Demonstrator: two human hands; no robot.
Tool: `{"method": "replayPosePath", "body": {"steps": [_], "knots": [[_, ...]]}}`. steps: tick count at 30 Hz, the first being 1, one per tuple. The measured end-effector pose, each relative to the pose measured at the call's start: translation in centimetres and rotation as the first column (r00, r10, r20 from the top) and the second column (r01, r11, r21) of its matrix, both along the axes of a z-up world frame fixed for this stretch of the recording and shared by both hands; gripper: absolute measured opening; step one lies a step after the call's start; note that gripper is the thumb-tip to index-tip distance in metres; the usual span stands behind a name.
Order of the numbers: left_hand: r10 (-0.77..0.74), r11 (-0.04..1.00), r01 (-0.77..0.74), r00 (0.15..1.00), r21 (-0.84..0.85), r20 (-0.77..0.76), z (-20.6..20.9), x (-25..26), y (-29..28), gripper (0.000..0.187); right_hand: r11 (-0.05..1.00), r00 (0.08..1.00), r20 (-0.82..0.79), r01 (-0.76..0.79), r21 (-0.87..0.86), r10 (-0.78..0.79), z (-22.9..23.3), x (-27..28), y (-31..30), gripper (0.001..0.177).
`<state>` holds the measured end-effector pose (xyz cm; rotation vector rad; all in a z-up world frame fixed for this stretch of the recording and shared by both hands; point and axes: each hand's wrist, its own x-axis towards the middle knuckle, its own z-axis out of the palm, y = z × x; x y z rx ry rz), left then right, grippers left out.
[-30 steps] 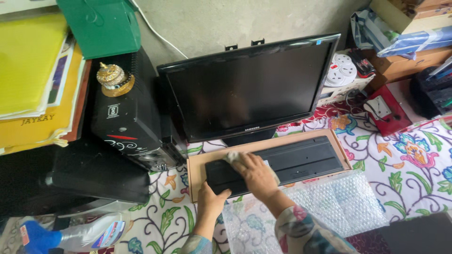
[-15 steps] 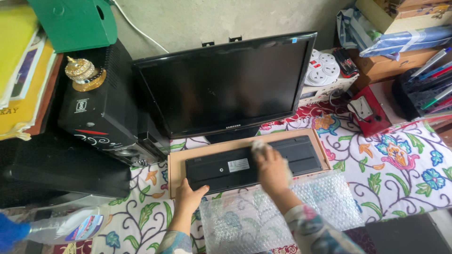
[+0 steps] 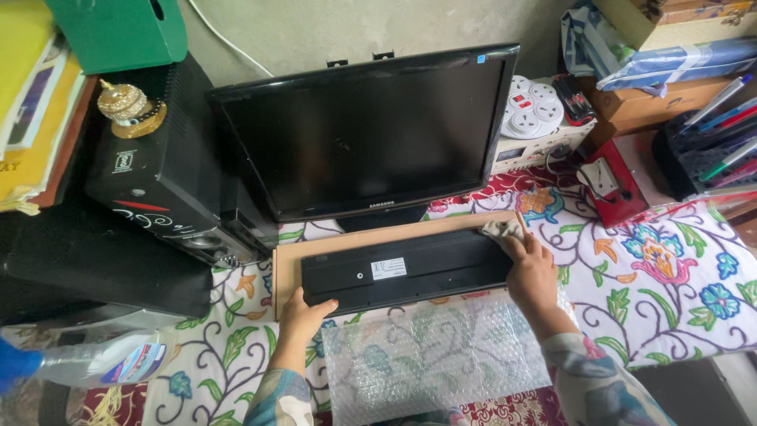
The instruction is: The person wipes a keyboard, its packaging, a computer tower, several pens, a container, and a base using a cloth by hand.
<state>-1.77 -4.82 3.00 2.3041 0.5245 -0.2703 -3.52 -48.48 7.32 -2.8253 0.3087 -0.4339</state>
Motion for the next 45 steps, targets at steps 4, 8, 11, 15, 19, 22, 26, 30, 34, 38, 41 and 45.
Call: {"method": "replayPosePath", "body": {"steps": [4,8,11,15,19,22,26,30,34,38,41,45], "knots": [[0.003,1.0,-0.003,1.0,0.0,0.0,-1.3,0.2,0.5,0.078,0.973,0.991,-0.03,-0.134,-0.191,0.13,0.5,-0.6,7.5,0.048],[-0.004,1.0,0.003,0.999,0.023,0.044,-2.2,0.5,0.6,0.1,0.89,0.896,-0.077,-0.443,-0.111,0.437,2.1,-3.0,14.4,0.057],[-0.002,1.0,0.002,1.0,-0.014,0.022,-1.7,0.2,0.6,0.097,0.731,0.733,-0.019,-0.679,-0.07,0.68,2.3,-3.1,14.4,0.055],[-0.055,0.998,0.055,0.998,0.012,-0.013,-0.3,0.1,0.5,0.091,0.673,0.689,-0.114,-0.724,-0.152,0.716,2.7,-1.9,6.4,0.053],[-0.081,0.996,0.08,0.996,0.035,0.043,0.8,0.0,0.4,0.092,0.743,0.748,-0.017,-0.661,-0.1,0.663,3.8,-2.2,0.6,0.057],[-0.087,0.996,0.088,0.995,-0.03,0.048,1.1,-0.5,0.6,0.078,0.779,0.785,0.016,-0.612,-0.135,0.62,2.5,-3.0,3.9,0.056],[-0.129,0.99,0.135,0.983,-0.04,0.128,0.4,-0.2,1.2,0.069,0.733,0.724,0.117,-0.671,-0.111,0.68,1.9,-3.7,14.3,0.052],[-0.154,0.98,0.174,0.972,-0.1,0.176,-0.1,-0.3,1.8,0.059,0.639,0.628,0.194,-0.769,0.013,0.753,3.0,-3.5,22.4,0.033],[-0.177,0.98,0.186,0.976,-0.067,0.131,0.5,-0.3,2.2,0.06,0.55,0.548,0.067,-0.835,-0.011,0.834,3.2,-2.4,21.2,0.022],[-0.186,0.972,0.207,0.967,-0.113,0.176,1.0,-0.8,2.5,0.059,0.596,0.597,0.021,-0.798,-0.081,0.802,3.9,-2.5,13.7,0.034],[-0.184,0.964,0.212,0.967,-0.159,0.174,0.4,-0.7,2.8,0.057,0.67,0.668,0.06,-0.739,-0.064,0.742,4.1,-3.0,11.1,0.027],[-0.228,0.958,0.258,0.951,-0.127,0.209,-3.0,0.0,3.6,0.058,0.687,0.683,0.095,-0.726,-0.025,0.724,3.3,-3.6,16.8,0.029]]}}
